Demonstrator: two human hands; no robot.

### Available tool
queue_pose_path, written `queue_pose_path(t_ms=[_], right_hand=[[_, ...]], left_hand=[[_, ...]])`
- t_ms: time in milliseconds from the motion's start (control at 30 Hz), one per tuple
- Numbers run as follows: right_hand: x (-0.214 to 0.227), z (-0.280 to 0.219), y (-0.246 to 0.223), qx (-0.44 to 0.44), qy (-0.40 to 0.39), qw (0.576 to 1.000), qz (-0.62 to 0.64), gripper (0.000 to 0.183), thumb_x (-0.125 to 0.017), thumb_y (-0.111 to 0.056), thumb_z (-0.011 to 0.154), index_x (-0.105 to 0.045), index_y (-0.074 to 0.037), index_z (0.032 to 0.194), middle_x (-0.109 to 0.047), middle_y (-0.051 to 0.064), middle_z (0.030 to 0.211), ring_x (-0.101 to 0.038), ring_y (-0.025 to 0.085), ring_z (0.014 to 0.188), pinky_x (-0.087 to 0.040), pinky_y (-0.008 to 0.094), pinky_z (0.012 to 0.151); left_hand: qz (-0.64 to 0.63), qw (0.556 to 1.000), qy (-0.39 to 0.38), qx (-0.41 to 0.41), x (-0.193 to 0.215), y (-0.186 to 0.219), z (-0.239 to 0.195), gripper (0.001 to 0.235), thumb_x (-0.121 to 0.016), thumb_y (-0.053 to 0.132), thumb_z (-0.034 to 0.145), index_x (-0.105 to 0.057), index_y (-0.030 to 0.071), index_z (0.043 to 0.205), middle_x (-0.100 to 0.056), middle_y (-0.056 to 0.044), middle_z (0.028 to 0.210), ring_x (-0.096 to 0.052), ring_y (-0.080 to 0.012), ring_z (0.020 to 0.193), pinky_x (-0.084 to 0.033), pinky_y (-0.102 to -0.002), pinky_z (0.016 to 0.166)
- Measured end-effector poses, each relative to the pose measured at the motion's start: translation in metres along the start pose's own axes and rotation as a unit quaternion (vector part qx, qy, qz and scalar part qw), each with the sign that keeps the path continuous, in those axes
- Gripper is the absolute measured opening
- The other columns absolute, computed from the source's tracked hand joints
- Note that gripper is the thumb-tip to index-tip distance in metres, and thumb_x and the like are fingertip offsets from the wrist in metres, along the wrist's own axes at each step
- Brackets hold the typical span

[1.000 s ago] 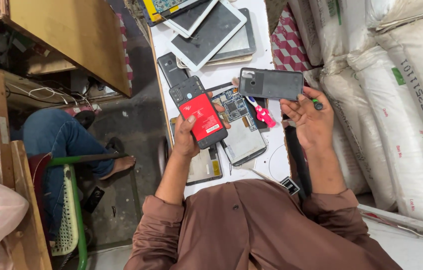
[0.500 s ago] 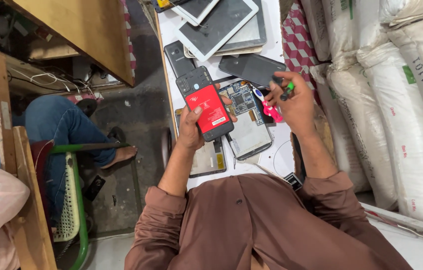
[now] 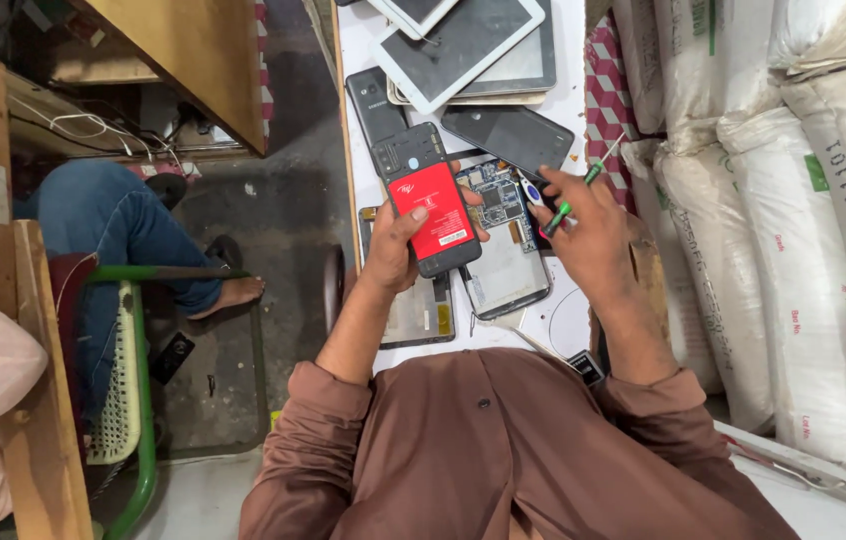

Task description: The person disassembles a tablet, removes the motherboard, and cleans it with a toothbrush. They then handle a smartphone and a red battery pack, placing them on the workbench.

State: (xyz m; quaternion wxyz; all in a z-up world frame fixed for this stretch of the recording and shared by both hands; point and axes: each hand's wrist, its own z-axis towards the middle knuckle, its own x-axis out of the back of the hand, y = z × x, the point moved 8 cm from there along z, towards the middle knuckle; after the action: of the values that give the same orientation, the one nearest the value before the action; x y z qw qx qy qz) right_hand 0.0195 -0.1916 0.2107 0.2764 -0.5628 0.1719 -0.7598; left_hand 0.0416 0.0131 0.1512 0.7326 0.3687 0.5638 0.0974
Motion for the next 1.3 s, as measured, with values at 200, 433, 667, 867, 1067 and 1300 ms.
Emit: queue_pose_path(t_ms=[200,433,667,867,1067,1300], right_hand=[[0.004,-0.013,-0.013,0.019,-0.016,1.0,-0.012,0.047,-0.079,0.0,0.088,-0.067,-0.007,0.133,-0.069,0.014,0.105,-0.064,0.033,0.094,-0.052,0.042,0.083],[0.013,-0.022,-0.009,0.026,0.015,0.999,-0.015,0.046,-0.076,0.001,0.084,-0.07,-0.007,0.128,-0.071,0.016,0.108,-0.065,0.032,0.093,-0.052,0.041,0.082],[0.015,-0.024,-0.012,0.039,0.032,0.999,0.016,0.039,-0.077,-0.005,0.092,-0.069,-0.006,0.13,-0.074,0.015,0.115,-0.064,0.033,0.095,-0.053,0.042,0.083],[0.028,-0.03,0.008,-0.16,-0.046,0.984,-0.062,0.039,-0.079,-0.014,0.091,-0.075,-0.019,0.13,-0.068,0.019,0.095,-0.066,0.031,0.081,-0.053,0.043,0.075],[0.041,-0.033,-0.005,-0.035,0.023,0.999,0.013,0.037,-0.076,-0.011,0.092,-0.071,-0.015,0.129,-0.072,0.014,0.113,-0.068,0.028,0.095,-0.055,0.037,0.084],[0.016,-0.045,0.05,-0.152,-0.011,0.973,0.171,0.03,-0.077,-0.007,0.096,-0.072,-0.006,0.126,-0.068,0.008,0.102,-0.061,0.012,0.089,-0.052,0.026,0.078]], left_hand=[[-0.003,1.0,-0.011,-0.004,-0.004,0.004,0.0,0.078,-0.068,0.032,0.096,-0.033,-0.01,0.153,-0.065,-0.027,0.127,-0.074,-0.0395,0.1,-0.064,-0.046,0.088],[-0.007,1.0,-0.011,-0.006,-0.005,0.004,0.0,0.079,-0.069,0.031,0.097,-0.033,-0.011,0.153,-0.065,-0.027,0.127,-0.074,-0.0385,0.099,-0.064,-0.045,0.088],[0.019,1.0,-0.01,0.0,-0.007,0.003,-0.001,0.076,-0.067,0.029,0.097,-0.033,-0.008,0.154,-0.065,-0.025,0.13,-0.073,-0.038,0.103,-0.063,-0.045,0.092],[0.005,1.0,0.0,-0.006,-0.005,0.003,0.001,0.073,-0.066,0.028,0.098,-0.034,-0.006,0.154,-0.065,-0.026,0.129,-0.073,-0.0385,0.104,-0.063,-0.046,0.092],[0.011,1.0,0.01,0.006,-0.004,-0.001,0.001,0.072,-0.066,0.027,0.098,-0.034,-0.006,0.154,-0.065,-0.024,0.127,-0.073,-0.0389,0.103,-0.063,-0.046,0.091],[0.018,0.999,0.031,0.021,0.001,-0.006,0.004,0.071,-0.067,0.027,0.099,-0.036,-0.007,0.152,-0.066,-0.024,0.123,-0.074,-0.0388,0.101,-0.064,-0.045,0.087]])
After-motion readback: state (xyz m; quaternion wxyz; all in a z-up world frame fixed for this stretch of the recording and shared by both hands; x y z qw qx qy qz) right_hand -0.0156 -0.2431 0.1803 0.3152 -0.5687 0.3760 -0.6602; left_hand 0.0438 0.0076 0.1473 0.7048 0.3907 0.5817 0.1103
